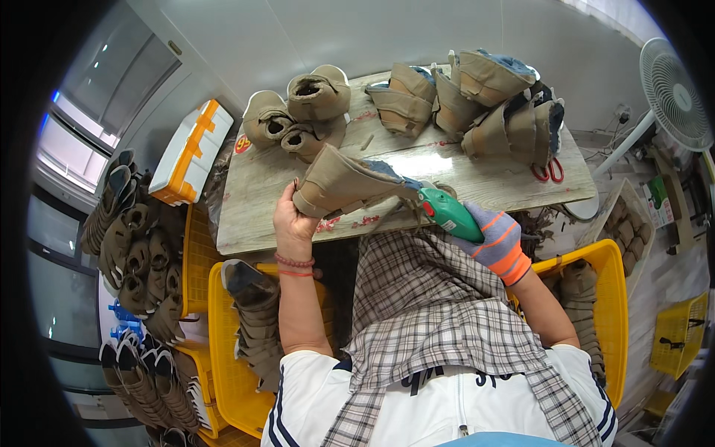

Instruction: The person uses a green electric trimmer to cut away excess fabric and lining from the upper part of several beige shoes. They handle the shoes one at a time, rotating them to access different areas, and place the trimmed pieces on the table.

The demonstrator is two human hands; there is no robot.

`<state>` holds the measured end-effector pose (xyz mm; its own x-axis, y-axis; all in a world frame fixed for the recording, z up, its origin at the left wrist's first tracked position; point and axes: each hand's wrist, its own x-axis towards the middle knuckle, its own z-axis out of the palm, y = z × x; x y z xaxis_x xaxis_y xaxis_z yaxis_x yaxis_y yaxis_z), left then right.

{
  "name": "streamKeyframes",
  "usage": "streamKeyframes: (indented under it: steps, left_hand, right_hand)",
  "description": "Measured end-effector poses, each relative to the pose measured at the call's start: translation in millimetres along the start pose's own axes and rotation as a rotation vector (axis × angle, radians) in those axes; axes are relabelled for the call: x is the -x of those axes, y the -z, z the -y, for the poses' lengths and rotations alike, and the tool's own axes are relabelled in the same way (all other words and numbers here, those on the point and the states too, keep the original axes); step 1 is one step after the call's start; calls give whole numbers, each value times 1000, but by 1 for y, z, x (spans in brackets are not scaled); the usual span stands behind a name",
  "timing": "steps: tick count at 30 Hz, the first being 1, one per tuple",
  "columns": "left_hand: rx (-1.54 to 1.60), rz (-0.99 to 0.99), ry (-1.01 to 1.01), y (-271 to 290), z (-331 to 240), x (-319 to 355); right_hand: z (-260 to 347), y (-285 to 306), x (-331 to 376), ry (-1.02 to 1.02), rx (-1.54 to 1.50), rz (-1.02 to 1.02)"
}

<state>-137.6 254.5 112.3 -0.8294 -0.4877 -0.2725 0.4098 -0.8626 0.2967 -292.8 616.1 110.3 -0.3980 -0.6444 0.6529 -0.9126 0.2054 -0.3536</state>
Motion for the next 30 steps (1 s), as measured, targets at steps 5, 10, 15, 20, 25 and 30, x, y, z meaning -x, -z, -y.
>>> streamKeyframes:
  steps: [5,10,15,20,25,30]
  left_hand:
    - [-106,-70,-73,-6,10,0]
    - [11,61,92,4,11,-4]
    - [11,-50,26,-6,25,1]
    - [84,221,21,-17,47,18]
    - [15,297,-74,-34,61,37]
    - [-232,344,-239,-34,70,43]
  right_hand:
    - [1,1,2,6,-22,19]
    - [4,0,-1,52,-39,-35]
    - [13,5,-10,46,-48,-30]
    - [13,-4,-11,-1,-110,-48]
    - [21,-6,-22,-71,-202,-42]
    - [30,-4,-34,-199,-395,30]
